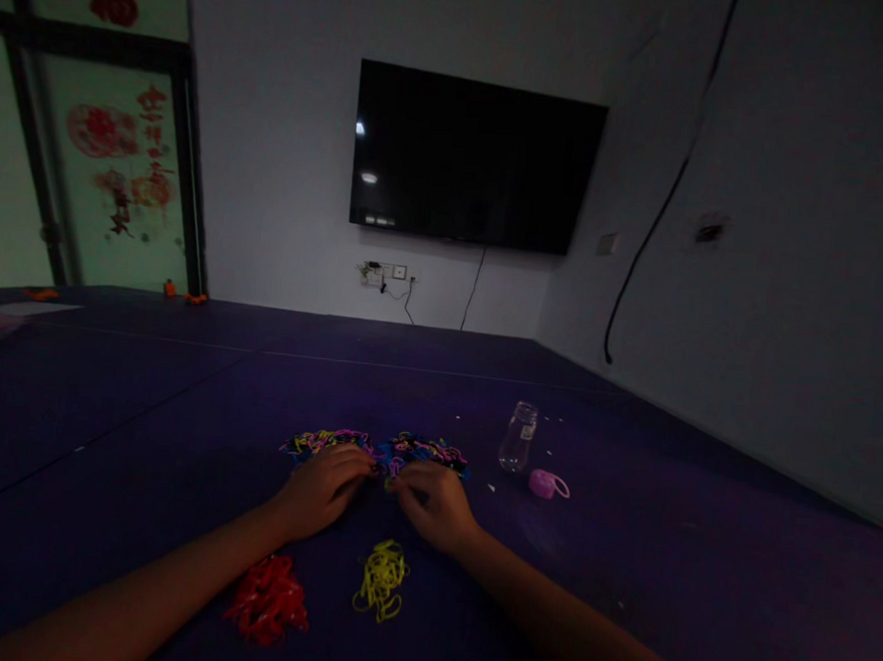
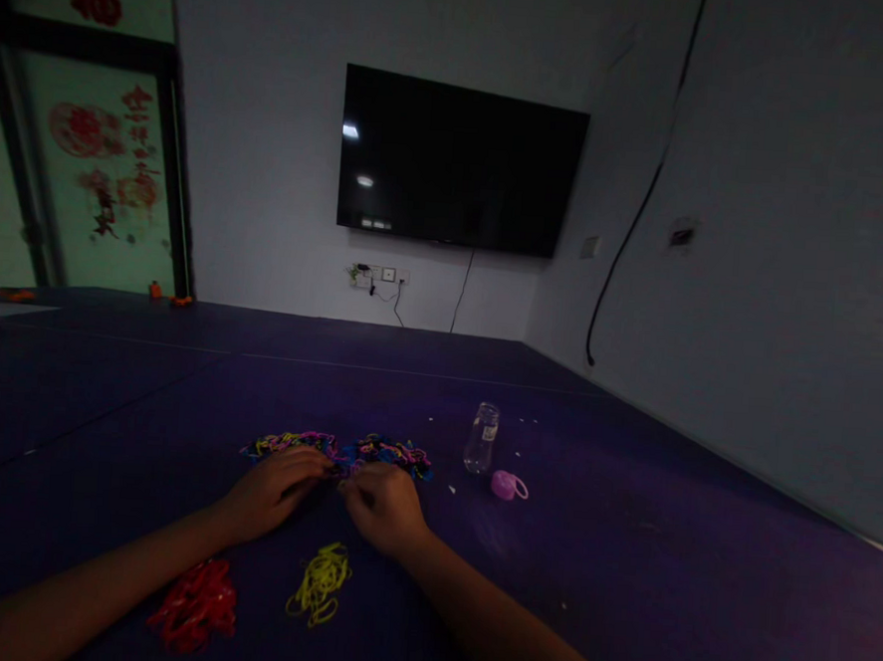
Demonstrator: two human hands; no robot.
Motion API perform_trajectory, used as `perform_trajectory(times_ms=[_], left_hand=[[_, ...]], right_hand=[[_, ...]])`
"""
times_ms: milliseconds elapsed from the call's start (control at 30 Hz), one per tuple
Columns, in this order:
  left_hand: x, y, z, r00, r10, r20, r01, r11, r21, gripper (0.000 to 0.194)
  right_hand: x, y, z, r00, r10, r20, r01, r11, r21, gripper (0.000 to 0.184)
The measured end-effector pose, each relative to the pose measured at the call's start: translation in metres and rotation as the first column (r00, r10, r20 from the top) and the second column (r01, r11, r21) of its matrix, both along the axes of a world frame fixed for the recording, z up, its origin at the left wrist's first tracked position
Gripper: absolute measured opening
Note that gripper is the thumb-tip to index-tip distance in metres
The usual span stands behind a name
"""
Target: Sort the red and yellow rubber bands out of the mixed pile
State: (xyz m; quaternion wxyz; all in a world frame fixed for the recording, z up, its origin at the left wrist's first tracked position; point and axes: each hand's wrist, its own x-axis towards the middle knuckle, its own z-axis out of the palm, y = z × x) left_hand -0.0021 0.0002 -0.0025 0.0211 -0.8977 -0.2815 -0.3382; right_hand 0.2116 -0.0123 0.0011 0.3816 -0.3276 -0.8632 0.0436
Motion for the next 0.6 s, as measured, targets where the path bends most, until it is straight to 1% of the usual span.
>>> perform_trajectory(times_ms=[67, 133, 267, 367, 433, 500, 600], left_hand=[[0.0, 0.001, 0.001, 0.999, 0.046, 0.015, -0.046, 0.999, 0.008, 0.023], [-0.001, 0.002, 0.001, 0.996, 0.089, 0.014, -0.089, 0.996, 0.004, 0.023], [-0.001, 0.006, 0.0, 0.982, 0.191, -0.015, -0.191, 0.981, -0.022, 0.022], [-0.001, 0.009, -0.002, 0.966, 0.256, -0.036, -0.257, 0.966, -0.034, 0.02], [-0.001, 0.009, -0.003, 0.96, 0.276, -0.052, -0.278, 0.96, -0.035, 0.021], [0.0, 0.009, -0.004, 0.958, 0.279, -0.066, -0.281, 0.959, -0.031, 0.021], [0.0, 0.007, -0.004, 0.961, 0.262, -0.084, -0.266, 0.963, -0.034, 0.02]], right_hand=[[-0.001, -0.002, -0.001, 1.0, -0.014, -0.01, 0.013, 0.997, -0.08, 0.025], [-0.003, -0.004, -0.003, 1.0, 0.004, -0.005, -0.004, 0.988, -0.154, 0.025], [-0.007, -0.01, -0.006, 0.992, 0.115, -0.049, -0.123, 0.96, -0.253, 0.023], [-0.01, -0.013, -0.007, 0.978, 0.188, -0.093, -0.206, 0.942, -0.264, 0.02], [-0.01, -0.015, -0.007, 0.973, 0.205, -0.109, -0.227, 0.942, -0.248, 0.021], [-0.011, -0.016, -0.006, 0.975, 0.19, -0.118, -0.213, 0.949, -0.231, 0.023], [-0.012, -0.014, -0.006, 0.985, 0.122, -0.124, -0.145, 0.968, -0.203, 0.026]])
